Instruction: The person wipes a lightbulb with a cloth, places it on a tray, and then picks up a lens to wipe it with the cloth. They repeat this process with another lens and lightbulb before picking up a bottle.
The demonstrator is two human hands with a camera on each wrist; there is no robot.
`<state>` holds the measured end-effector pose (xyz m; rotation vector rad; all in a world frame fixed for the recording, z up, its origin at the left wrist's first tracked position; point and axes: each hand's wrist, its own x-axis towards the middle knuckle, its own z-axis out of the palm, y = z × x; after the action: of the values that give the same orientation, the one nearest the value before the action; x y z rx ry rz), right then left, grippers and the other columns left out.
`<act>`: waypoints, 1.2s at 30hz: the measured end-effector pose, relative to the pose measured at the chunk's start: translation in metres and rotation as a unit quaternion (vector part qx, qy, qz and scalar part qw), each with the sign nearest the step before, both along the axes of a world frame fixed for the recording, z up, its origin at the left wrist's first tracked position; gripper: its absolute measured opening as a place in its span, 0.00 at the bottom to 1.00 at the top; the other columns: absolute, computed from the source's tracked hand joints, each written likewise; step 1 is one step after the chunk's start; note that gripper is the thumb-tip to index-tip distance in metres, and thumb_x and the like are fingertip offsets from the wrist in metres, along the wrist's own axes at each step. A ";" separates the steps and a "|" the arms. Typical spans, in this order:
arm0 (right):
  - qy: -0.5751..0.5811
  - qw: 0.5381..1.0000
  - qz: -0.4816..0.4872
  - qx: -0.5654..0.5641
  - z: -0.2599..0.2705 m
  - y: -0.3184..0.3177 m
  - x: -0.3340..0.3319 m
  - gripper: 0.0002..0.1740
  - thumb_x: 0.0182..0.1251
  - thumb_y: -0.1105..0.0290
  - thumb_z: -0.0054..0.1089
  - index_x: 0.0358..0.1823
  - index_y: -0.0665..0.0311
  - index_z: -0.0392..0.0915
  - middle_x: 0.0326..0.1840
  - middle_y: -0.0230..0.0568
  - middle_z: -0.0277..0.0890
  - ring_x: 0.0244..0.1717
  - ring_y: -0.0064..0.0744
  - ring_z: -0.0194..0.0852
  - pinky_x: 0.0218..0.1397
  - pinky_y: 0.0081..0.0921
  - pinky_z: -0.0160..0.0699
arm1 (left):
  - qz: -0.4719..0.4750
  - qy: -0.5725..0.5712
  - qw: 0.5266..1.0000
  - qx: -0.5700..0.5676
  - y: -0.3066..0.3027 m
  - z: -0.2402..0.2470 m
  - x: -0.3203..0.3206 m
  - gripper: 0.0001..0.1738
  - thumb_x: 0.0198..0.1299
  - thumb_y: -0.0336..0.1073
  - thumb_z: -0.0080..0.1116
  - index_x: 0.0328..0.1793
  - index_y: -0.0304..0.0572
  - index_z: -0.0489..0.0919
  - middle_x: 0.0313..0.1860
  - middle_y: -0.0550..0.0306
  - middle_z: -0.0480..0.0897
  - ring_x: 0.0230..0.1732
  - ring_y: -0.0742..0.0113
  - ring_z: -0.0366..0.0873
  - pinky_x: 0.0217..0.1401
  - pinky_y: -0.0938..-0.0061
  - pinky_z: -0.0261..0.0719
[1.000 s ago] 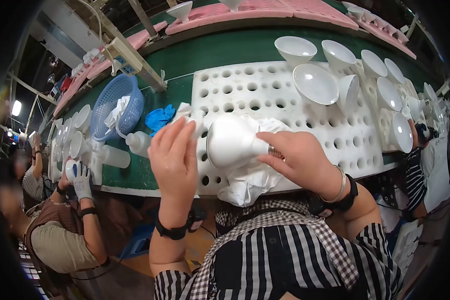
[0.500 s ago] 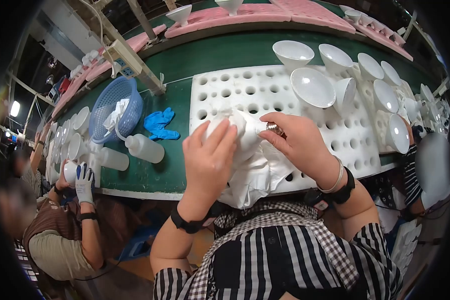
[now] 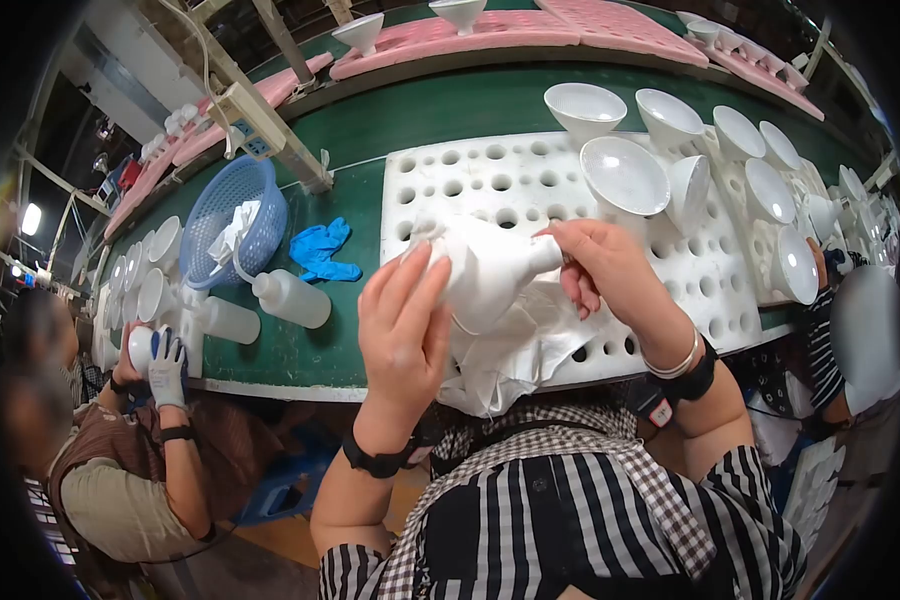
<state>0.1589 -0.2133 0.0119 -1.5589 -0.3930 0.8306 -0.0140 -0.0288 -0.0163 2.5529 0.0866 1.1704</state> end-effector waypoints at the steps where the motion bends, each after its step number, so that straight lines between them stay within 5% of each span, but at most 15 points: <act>1: -0.010 0.999 0.032 -0.024 0.002 -0.004 -0.002 0.18 0.77 0.61 0.55 0.54 0.69 0.80 0.20 0.30 0.74 0.14 0.12 0.65 0.17 0.13 0.68 | 0.003 0.018 1.000 0.005 0.003 0.002 0.006 0.19 0.60 0.30 0.62 0.58 0.41 0.83 0.60 0.51 0.82 0.59 0.46 0.76 0.62 0.58 0.71; 3: -0.019 0.997 0.060 -0.051 0.002 -0.011 -0.009 0.17 0.76 0.63 0.56 0.55 0.68 0.79 0.22 0.31 0.76 0.15 0.13 0.67 0.19 0.15 0.69 | 0.004 0.050 0.999 0.001 0.011 0.001 0.015 0.18 0.60 0.30 0.61 0.57 0.42 0.84 0.59 0.52 0.83 0.58 0.48 0.77 0.61 0.59 0.71; 6: -0.392 0.916 0.077 -0.013 -0.008 -0.012 -0.018 0.20 0.68 0.67 0.65 0.60 0.63 0.78 0.33 0.39 0.82 0.26 0.25 0.77 0.33 0.24 0.76 | -0.009 0.069 0.996 -0.063 0.019 -0.007 0.027 0.16 0.60 0.30 0.61 0.55 0.43 0.85 0.58 0.54 0.84 0.57 0.50 0.76 0.59 0.60 0.72; 10: -0.430 0.900 0.071 -0.009 -0.007 -0.010 -0.016 0.19 0.68 0.67 0.66 0.58 0.64 0.78 0.32 0.42 0.82 0.26 0.27 0.76 0.34 0.25 0.77 | 0.033 0.075 0.997 -0.010 0.010 -0.006 0.026 0.16 0.59 0.30 0.62 0.54 0.45 0.86 0.58 0.55 0.84 0.58 0.52 0.76 0.59 0.60 0.71; 13: -0.393 0.917 0.059 -0.034 -0.004 -0.008 -0.015 0.20 0.68 0.61 0.65 0.54 0.67 0.79 0.36 0.50 0.84 0.32 0.42 0.84 0.38 0.32 0.80 | 0.049 0.073 0.990 0.108 -0.011 -0.010 0.011 0.17 0.56 0.30 0.64 0.53 0.49 0.87 0.59 0.58 0.83 0.62 0.55 0.75 0.60 0.58 0.70; 15: -0.393 0.918 0.036 -0.048 -0.006 -0.007 -0.012 0.19 0.68 0.61 0.66 0.52 0.68 0.80 0.34 0.50 0.84 0.30 0.41 0.84 0.36 0.32 0.80 | -0.094 0.111 0.972 0.183 -0.021 -0.023 -0.002 0.18 0.53 0.29 0.65 0.52 0.49 0.87 0.57 0.58 0.84 0.64 0.50 0.76 0.61 0.56 0.70; 19: -0.379 0.924 0.005 -0.050 -0.013 -0.008 -0.004 0.19 0.67 0.61 0.67 0.51 0.68 0.80 0.32 0.50 0.83 0.29 0.40 0.83 0.34 0.32 0.79 | -0.105 0.107 0.973 0.177 -0.008 -0.034 -0.015 0.16 0.53 0.29 0.65 0.50 0.46 0.87 0.58 0.57 0.84 0.66 0.49 0.75 0.61 0.56 0.70; 23: -0.375 0.925 -0.003 -0.055 -0.014 -0.009 -0.002 0.19 0.66 0.61 0.68 0.50 0.68 0.81 0.30 0.48 0.83 0.28 0.38 0.83 0.33 0.31 0.79 | 0.038 0.007 0.995 0.087 0.004 -0.023 -0.007 0.19 0.56 0.29 0.65 0.55 0.47 0.86 0.61 0.55 0.82 0.66 0.47 0.74 0.62 0.55 0.68; 25: -0.404 0.913 -0.004 -0.056 -0.011 -0.006 -0.007 0.19 0.65 0.61 0.68 0.50 0.68 0.81 0.29 0.48 0.82 0.28 0.38 0.83 0.33 0.30 0.79 | 0.032 -0.036 0.998 -0.042 0.002 -0.013 0.006 0.20 0.56 0.29 0.65 0.57 0.45 0.85 0.61 0.53 0.82 0.65 0.48 0.74 0.62 0.55 0.68; 27: -0.401 0.916 0.009 -0.032 -0.011 -0.003 -0.013 0.19 0.65 0.61 0.68 0.49 0.68 0.80 0.29 0.47 0.83 0.27 0.38 0.83 0.32 0.30 0.79 | 0.016 -0.034 0.999 -0.038 -0.015 -0.002 0.020 0.20 0.55 0.25 0.64 0.56 0.41 0.84 0.60 0.51 0.83 0.65 0.46 0.75 0.65 0.57 0.71; 29: -0.434 0.900 0.012 -0.030 -0.013 -0.004 -0.018 0.18 0.64 0.61 0.68 0.48 0.67 0.79 0.29 0.46 0.83 0.26 0.39 0.83 0.32 0.30 0.79 | -0.067 0.070 0.991 0.094 -0.026 0.002 0.031 0.20 0.55 0.30 0.65 0.55 0.44 0.85 0.60 0.59 0.83 0.65 0.49 0.74 0.61 0.56 0.68; 36: -0.479 0.877 -0.022 -0.009 -0.028 -0.009 -0.022 0.19 0.59 0.62 0.73 0.42 0.65 0.75 0.25 0.41 0.82 0.23 0.38 0.83 0.29 0.30 0.79 | 0.056 0.024 0.995 0.081 0.012 -0.011 0.037 0.19 0.54 0.31 0.64 0.54 0.49 0.86 0.59 0.58 0.84 0.61 0.50 0.76 0.58 0.58 0.68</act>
<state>0.1369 -0.2222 -0.0158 -1.9092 -1.0515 -0.0493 0.0234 -0.0166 -0.0274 2.7513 0.1540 1.2026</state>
